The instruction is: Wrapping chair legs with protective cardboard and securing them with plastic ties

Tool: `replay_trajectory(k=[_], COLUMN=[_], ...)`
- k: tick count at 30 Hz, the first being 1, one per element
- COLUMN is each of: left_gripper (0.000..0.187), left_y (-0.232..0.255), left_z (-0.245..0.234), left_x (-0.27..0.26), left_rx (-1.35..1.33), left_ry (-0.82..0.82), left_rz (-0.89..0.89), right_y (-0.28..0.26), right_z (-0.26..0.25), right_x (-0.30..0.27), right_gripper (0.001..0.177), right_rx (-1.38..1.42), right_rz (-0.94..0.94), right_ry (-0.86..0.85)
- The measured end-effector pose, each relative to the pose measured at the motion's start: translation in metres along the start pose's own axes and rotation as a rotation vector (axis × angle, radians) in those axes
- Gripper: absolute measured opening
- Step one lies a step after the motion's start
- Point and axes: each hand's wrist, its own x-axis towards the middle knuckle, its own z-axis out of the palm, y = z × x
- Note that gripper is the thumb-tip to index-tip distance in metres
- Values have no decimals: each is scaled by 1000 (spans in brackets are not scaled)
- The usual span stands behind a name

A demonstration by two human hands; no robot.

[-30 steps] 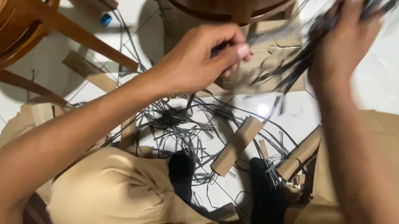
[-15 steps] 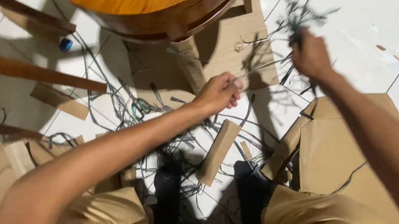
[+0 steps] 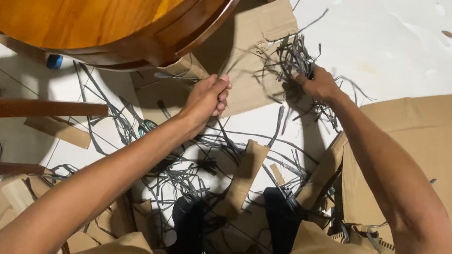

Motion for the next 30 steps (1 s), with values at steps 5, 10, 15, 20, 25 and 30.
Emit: replay_trajectory(k=[5,10,15,20,25,30], left_gripper=[23,22,22,26,29,30], left_y=[7,27,45,57,55,46], left_z=[9,29,40,52,58,41], left_x=[-3,-24,-31,-33,-20,-4], left_rx=[-74,-90,-134,-230,-270,-211], left_ry=[-38,-73,-82,-74,-70,-36], left_rz=[81,114,176,252,279,276], right_y=[-1,3,64,-8,-163,-155], right_z=[-30,-48,-41,-32,-37,-6], right_x=[-26,-27,5,-41,-150,-151], right_gripper=[46,46,37,13,59,36], right_rx=[117,173,-52,47,496,843], right_rz=[10,35,23,-257,-316,-365], right_ry=[26,118,197,652,-99,-348])
